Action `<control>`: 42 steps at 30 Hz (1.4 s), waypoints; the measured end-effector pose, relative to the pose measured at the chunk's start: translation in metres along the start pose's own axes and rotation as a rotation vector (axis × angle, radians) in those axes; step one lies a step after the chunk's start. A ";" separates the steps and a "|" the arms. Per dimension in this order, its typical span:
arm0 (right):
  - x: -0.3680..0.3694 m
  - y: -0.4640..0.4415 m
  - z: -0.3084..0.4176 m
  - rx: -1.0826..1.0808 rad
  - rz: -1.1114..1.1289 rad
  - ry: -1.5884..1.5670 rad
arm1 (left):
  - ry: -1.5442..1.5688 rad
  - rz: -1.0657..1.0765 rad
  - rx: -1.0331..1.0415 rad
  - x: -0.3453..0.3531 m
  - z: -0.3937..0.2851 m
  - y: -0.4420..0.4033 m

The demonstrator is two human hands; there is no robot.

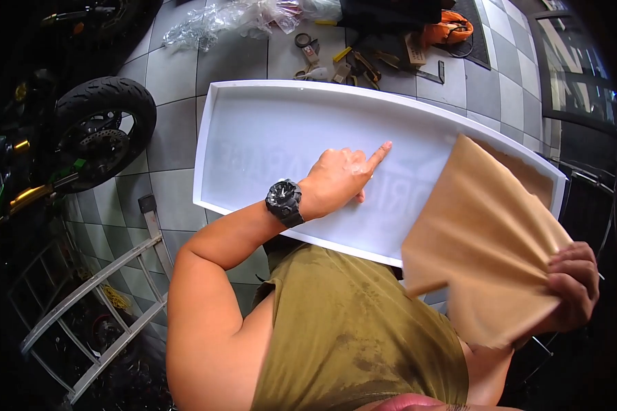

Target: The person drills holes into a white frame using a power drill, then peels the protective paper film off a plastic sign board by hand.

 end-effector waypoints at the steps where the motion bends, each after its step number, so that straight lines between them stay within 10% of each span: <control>1: -0.006 0.002 0.000 -0.005 -0.015 0.022 | -0.001 0.018 -0.006 0.000 0.001 -0.001; 20: -0.107 0.034 -0.064 0.458 -0.281 0.096 | -0.043 0.088 0.038 0.003 -0.002 -0.008; 32: -0.066 0.109 -0.079 0.854 0.057 -0.378 | 0.377 0.019 0.299 0.016 -0.092 -0.076; 42: 0.056 0.138 -0.112 1.077 0.253 0.591 | 0.356 0.106 0.366 0.032 -0.137 -0.108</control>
Point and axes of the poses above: each hand's wrist, its own y-axis away from the middle knuckle, its own x-axis out of the palm, z = x × y, the point moved 4 cm from there along -y, towards the middle knuckle, and after that the axes turned 9 degrees about -z, right-handed, at the moved point
